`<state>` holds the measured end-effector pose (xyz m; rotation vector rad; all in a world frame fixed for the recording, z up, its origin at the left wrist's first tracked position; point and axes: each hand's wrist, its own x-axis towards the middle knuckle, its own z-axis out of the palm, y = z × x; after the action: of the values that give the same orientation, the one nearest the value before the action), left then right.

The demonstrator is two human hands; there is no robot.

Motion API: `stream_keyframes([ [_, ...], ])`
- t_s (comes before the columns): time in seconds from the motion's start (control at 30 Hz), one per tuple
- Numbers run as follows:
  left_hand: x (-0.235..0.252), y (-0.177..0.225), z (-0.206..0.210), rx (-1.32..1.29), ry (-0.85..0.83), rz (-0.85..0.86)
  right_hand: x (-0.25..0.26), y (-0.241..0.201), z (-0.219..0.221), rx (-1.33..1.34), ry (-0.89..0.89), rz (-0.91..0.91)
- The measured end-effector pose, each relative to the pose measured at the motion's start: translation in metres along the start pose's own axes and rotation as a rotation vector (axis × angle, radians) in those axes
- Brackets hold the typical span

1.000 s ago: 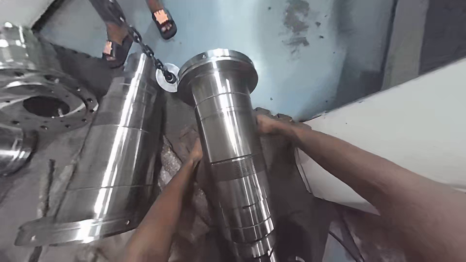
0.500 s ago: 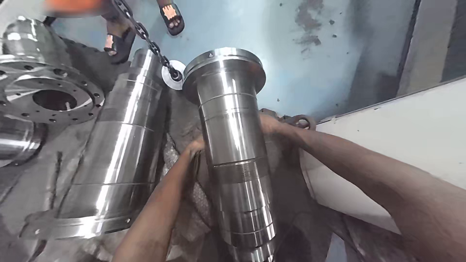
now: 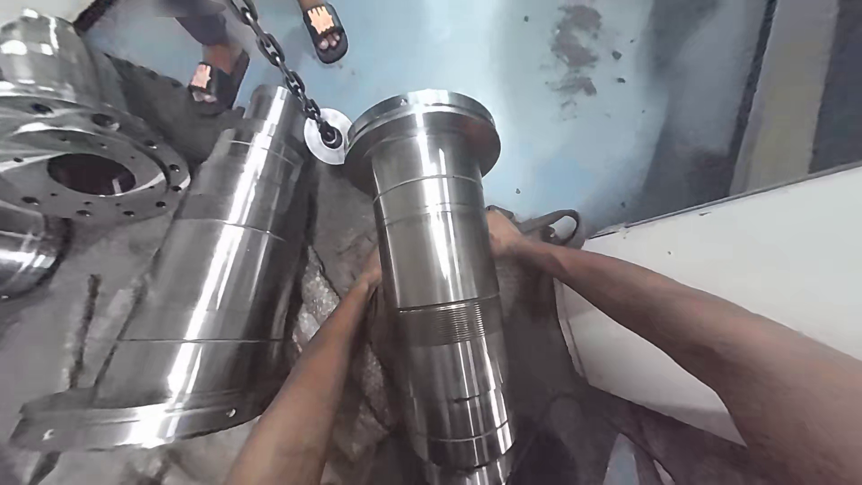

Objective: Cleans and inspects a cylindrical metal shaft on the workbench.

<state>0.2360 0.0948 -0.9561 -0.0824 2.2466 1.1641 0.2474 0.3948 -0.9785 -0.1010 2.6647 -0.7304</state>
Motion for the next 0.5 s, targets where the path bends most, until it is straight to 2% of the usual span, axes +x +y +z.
stream_keyframes([
  [0.1, -0.001, 0.015, -0.002, 0.005, -0.004, -0.034, 0.012, 0.003, -0.007, 0.06, -0.096, 0.132],
  [0.2, 0.013, 0.001, -0.006, 0.076, -0.055, 0.036, 0.032, 0.023, -0.006, 0.224, -0.129, 0.098],
  [0.33, 0.003, 0.013, -0.01, 0.197, -0.11, 0.014, 0.026, 0.011, -0.017, 0.05, -0.361, 0.052],
  [0.5, -0.004, 0.024, -0.02, 0.501, -0.302, -0.008, 0.006, 0.024, 0.014, 0.137, -0.384, 0.032],
])
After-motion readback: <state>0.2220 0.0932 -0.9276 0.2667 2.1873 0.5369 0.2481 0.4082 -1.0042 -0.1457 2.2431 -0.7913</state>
